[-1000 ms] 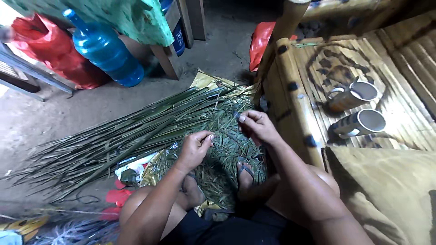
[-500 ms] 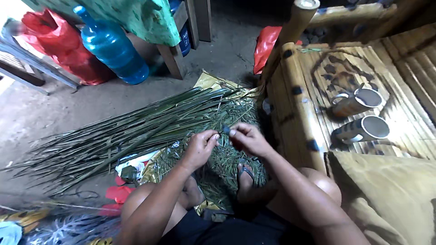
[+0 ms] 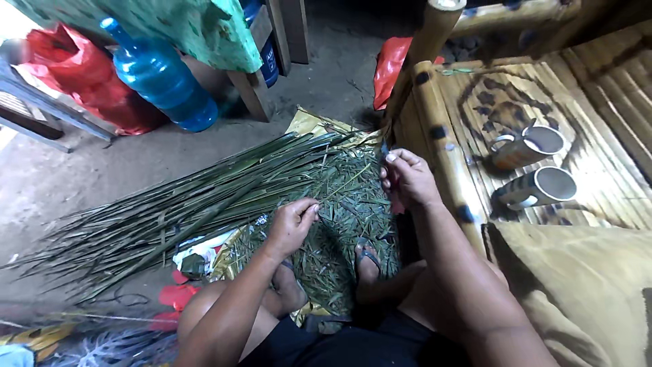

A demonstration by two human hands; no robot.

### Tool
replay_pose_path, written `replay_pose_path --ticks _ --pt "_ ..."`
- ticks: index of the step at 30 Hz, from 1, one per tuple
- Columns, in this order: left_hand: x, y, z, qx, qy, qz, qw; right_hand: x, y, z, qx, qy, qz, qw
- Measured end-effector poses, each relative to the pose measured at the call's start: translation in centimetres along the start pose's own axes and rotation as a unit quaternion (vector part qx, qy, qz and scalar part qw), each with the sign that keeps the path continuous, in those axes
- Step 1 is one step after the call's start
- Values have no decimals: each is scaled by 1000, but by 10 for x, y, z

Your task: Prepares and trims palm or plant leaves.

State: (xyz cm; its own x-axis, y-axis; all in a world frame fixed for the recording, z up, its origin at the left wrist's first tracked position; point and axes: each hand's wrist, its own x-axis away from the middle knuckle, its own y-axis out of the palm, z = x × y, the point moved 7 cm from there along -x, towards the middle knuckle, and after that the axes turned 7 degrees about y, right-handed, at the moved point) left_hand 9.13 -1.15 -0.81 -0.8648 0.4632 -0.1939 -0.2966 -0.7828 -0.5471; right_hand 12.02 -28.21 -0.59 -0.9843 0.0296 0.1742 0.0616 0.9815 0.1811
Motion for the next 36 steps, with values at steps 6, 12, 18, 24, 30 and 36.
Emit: replay_pose_path --ticks 6,12,18,24,30,36 --pt "-3 6 0 3 5 -12 1000 17 46 23 11 35 -110 993" --pt "0 4 -5 -10 -17 -21 1000 9 25 10 -3 10 -36 999" --pt "-6 6 0 16 2 -9 1000 28 75 41 68 22 -165 984" --pt "-2 -1 -1 32 14 2 999 17 49 22 59 -6 -112 992" --pt "7 -12 -12 22 -3 6 1000 -2 -14 -4 -3 -1 23 1000" --pt "9 -11 -15 -9 -9 0 1000 10 20 6 23 29 -31 999"
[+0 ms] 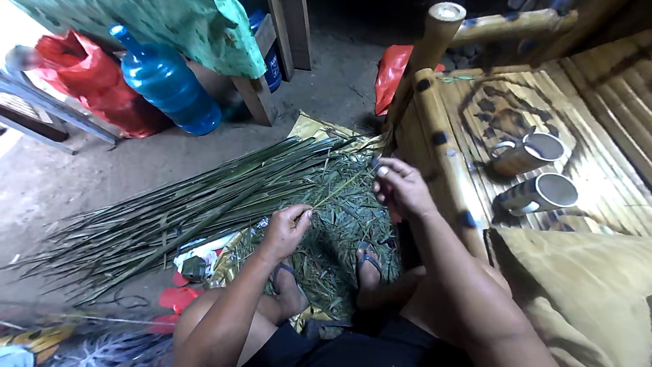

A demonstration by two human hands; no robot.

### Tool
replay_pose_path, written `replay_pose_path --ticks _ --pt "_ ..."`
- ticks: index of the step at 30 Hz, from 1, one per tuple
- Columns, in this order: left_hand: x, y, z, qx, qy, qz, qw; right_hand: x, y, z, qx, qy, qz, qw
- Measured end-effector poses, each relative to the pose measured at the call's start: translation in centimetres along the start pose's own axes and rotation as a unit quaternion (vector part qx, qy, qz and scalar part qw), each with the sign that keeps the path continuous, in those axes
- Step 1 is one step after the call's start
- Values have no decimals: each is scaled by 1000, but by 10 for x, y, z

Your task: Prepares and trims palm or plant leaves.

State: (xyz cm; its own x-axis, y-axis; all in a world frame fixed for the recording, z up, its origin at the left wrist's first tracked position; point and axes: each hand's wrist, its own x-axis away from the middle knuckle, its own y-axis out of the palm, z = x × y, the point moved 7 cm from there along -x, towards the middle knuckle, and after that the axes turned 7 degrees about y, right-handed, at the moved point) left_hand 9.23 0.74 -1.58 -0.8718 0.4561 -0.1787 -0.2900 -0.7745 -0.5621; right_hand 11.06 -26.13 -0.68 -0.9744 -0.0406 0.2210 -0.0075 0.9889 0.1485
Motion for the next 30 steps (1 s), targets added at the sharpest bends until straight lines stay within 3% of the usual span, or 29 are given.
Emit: replay_pose_path --ticks 4,6,17,20,23,26,30 --pt "-6 10 9 9 15 -13 1000 11 54 29 21 27 -123 992" --pt "-7 12 10 22 24 -12 999 11 54 29 27 18 -130 991" --pt "2 -1 1 -1 18 -6 1000 -5 -45 -19 -32 -54 80 995" --pt "4 -6 -3 -11 11 1 1000 -6 -54 -26 -54 -64 94 992" --pt "1 -5 0 -16 7 2 1000 0 -21 -12 -2 -22 46 999" --pt "-6 2 9 -14 16 0 1000 9 36 17 30 3 -57 998" --pt "-14 13 20 11 36 -11 999 19 77 39 56 -24 -172 983"
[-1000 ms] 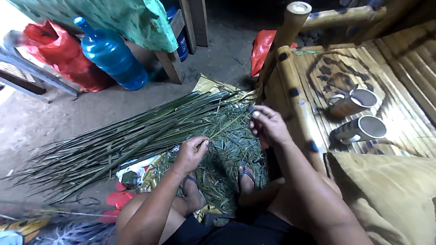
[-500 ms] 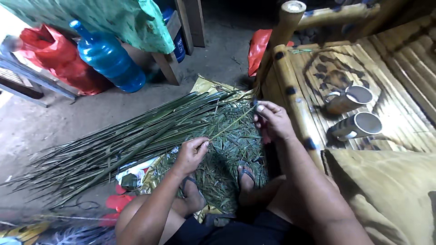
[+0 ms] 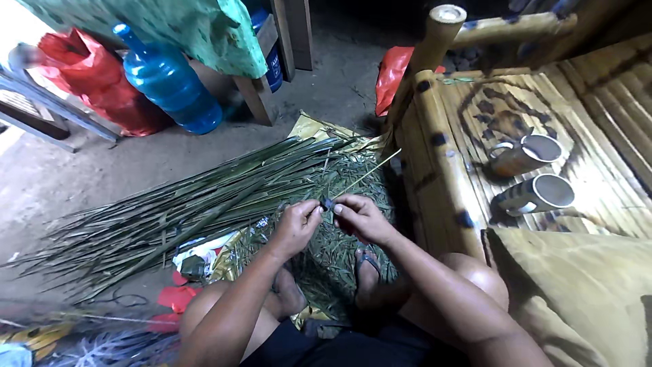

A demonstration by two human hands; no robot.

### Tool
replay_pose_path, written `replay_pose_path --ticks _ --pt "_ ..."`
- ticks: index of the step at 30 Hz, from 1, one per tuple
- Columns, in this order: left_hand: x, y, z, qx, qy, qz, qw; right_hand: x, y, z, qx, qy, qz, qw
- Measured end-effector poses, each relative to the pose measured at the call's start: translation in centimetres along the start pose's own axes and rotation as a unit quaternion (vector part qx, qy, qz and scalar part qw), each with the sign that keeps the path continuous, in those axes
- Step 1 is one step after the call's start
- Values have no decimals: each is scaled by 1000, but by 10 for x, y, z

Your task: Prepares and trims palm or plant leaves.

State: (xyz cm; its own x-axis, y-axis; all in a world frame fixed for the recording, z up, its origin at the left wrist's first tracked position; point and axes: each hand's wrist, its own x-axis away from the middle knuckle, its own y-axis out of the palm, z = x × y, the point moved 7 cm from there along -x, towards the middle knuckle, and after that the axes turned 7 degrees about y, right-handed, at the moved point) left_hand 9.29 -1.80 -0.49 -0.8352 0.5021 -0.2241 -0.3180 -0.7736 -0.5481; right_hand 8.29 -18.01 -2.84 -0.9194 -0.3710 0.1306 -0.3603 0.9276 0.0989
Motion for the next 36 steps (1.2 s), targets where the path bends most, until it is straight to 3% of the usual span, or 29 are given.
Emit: replay_pose_path --ticks 8,13,19,24,27,30,33,36 --pt "-3 2 4 13 8 -1 1000 0 -18 -11 42 -47 7 998" --pt "4 -7 -3 9 -12 4 1000 3 -71 -27 11 -31 137 990" --pt "7 -8 -6 10 -7 -7 1000 11 -103 -38 -26 -39 184 982" --pt "18 -23 -18 -35 -48 -3 998 18 -143 -49 -60 -41 277 958" --pt "17 -24 -20 -41 -56 -8 998 16 -119 -46 -32 -4 243 969" --pt "13 -15 -15 -39 -50 -19 998 6 -66 -26 -10 25 157 987" --pt "4 -4 -6 7 -32 -26 999 -1 -17 -8 3 4 42 999" --pt "0 2 -1 66 -43 -33 996 -2 -13 -6 -1 -22 26 999"
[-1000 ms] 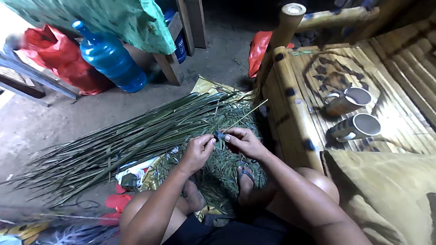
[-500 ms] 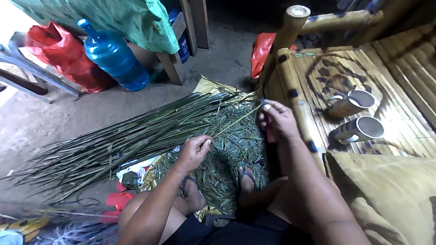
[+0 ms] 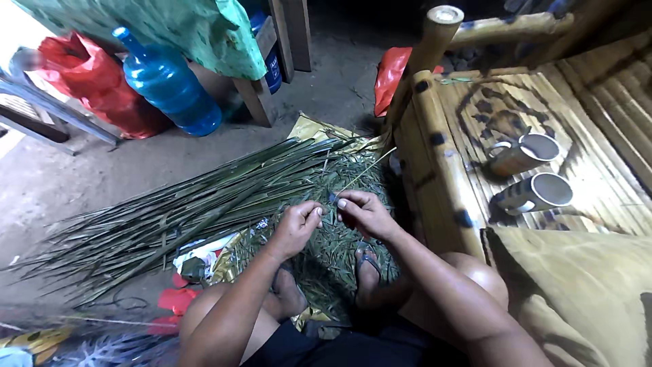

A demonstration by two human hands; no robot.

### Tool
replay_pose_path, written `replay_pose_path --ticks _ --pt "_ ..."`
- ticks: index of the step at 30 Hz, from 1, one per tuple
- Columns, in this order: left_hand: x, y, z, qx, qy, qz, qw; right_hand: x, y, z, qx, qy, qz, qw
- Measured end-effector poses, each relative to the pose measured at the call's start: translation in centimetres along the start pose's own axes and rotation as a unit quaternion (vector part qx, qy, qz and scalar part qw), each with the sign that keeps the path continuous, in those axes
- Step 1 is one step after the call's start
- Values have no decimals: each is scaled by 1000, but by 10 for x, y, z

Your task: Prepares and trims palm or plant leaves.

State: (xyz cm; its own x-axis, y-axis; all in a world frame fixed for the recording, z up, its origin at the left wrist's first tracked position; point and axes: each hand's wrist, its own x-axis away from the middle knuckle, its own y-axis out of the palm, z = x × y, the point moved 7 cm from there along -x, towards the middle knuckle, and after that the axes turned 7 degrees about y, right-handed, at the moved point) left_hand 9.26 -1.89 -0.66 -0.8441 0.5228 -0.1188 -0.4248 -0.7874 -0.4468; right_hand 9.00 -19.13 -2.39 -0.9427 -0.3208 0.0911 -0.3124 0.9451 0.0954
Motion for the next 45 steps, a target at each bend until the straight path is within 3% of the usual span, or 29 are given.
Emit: replay_pose_path --ticks 10,13,16,18,20,22,27,33,37,42,45 --pt "8 -10 -5 24 -5 9 1000 7 -113 -38 -62 -36 215 974" --pt "9 -15 -7 12 -10 18 1000 11 -122 -44 -67 -35 249 966" --pt "6 -13 -9 3 -24 10 1000 9 -81 -33 -38 10 193 980" --pt "3 -9 -7 4 -19 4 1000 4 -40 -18 -16 29 114 993" --pt "0 -4 -5 18 -7 -2 1000 0 -10 -5 8 16 30 999" --pt "-1 -1 -3 32 -5 -6 999 -2 0 -1 9 2 -2 1000" --pt "2 -5 -5 28 -15 -7 999 -2 -56 -16 -20 8 112 994" --pt "8 -12 -13 22 -13 -9 1000 13 -135 -47 -96 -33 272 957" --pt "6 -10 -14 21 -31 -10 999 10 -99 -40 -52 2 221 974" --pt "1 0 -7 30 -11 -22 999 -2 -13 -6 -17 14 34 999" --pt "2 -1 -8 25 -7 -24 999 -3 -25 -10 3 0 61 998"
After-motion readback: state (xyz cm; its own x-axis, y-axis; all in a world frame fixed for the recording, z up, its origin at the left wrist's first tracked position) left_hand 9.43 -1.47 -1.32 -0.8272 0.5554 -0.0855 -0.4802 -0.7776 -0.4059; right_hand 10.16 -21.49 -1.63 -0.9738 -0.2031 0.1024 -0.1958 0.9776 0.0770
